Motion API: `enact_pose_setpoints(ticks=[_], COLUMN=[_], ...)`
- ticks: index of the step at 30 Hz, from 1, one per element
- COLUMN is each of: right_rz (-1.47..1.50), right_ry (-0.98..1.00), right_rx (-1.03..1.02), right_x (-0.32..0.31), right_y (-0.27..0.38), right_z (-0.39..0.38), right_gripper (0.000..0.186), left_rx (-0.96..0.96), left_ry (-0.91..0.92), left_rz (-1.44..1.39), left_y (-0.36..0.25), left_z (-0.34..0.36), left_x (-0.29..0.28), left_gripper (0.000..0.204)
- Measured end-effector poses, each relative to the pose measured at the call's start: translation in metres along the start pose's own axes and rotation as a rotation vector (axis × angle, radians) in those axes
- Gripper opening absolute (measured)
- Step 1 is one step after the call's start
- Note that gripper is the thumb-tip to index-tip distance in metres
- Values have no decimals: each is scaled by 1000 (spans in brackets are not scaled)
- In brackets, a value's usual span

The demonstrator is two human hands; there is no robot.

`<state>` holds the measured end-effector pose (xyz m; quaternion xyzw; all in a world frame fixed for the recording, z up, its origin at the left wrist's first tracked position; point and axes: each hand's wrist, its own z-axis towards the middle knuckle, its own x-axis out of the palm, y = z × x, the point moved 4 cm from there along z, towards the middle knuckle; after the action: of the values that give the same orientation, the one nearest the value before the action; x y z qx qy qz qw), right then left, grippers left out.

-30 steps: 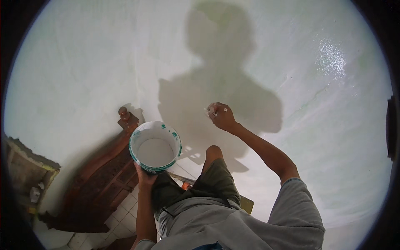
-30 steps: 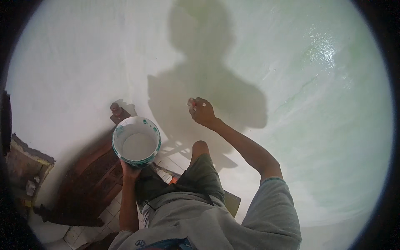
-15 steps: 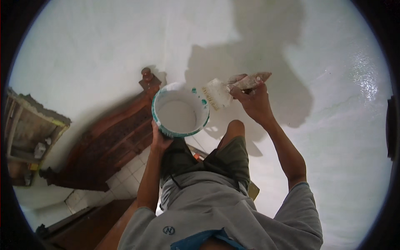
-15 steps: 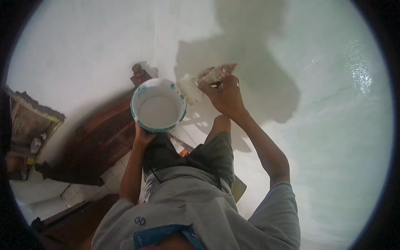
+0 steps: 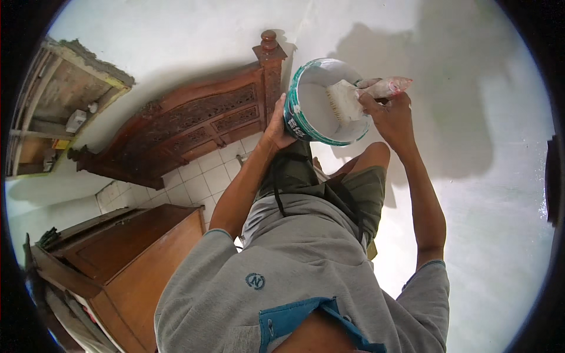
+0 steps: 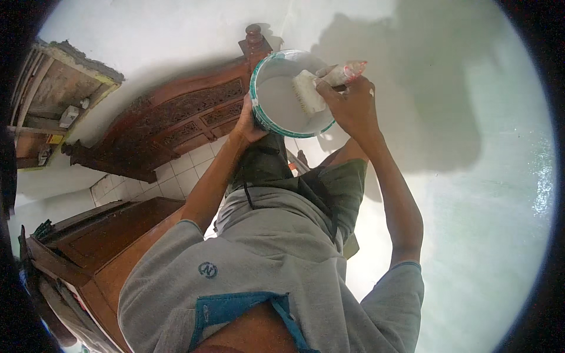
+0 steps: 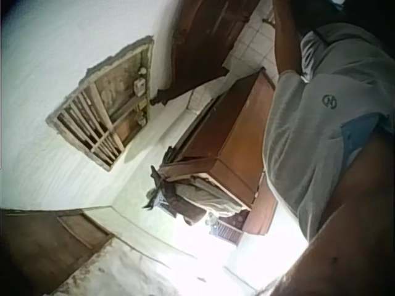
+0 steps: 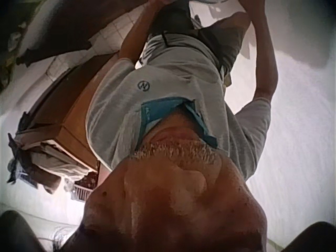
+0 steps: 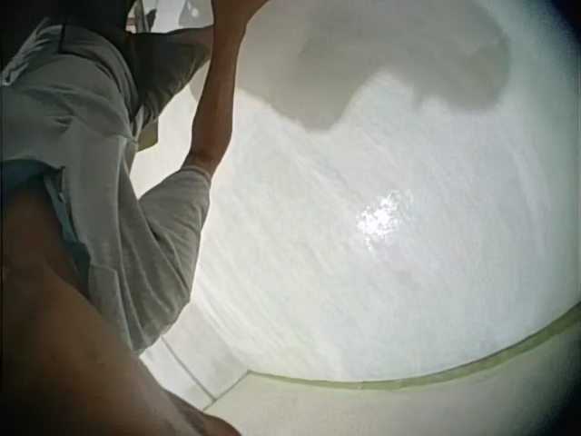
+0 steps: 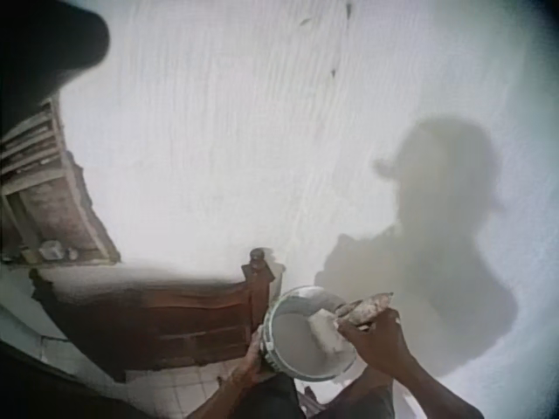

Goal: The person paints a ceiling by hand using a brush dipped into a bucket of white paint.

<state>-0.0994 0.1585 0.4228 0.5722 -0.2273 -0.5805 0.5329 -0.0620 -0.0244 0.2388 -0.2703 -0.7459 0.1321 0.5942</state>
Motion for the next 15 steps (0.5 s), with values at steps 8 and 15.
enact_pose_setpoints(ticks=[8,15], right_rz=[-348,-460], right_ry=[20,113], right_rx=[-168,-152], right_x=[23,48], right_y=[-12,-33], right_z=[19,30], right_gripper=[33,31], left_rx=[-26,-41], left_ry=[75,91], left_rz=[-79,-86], left_y=[2,2], left_z=[8,10], left_x=[-7,-7], left_gripper=[67,64])
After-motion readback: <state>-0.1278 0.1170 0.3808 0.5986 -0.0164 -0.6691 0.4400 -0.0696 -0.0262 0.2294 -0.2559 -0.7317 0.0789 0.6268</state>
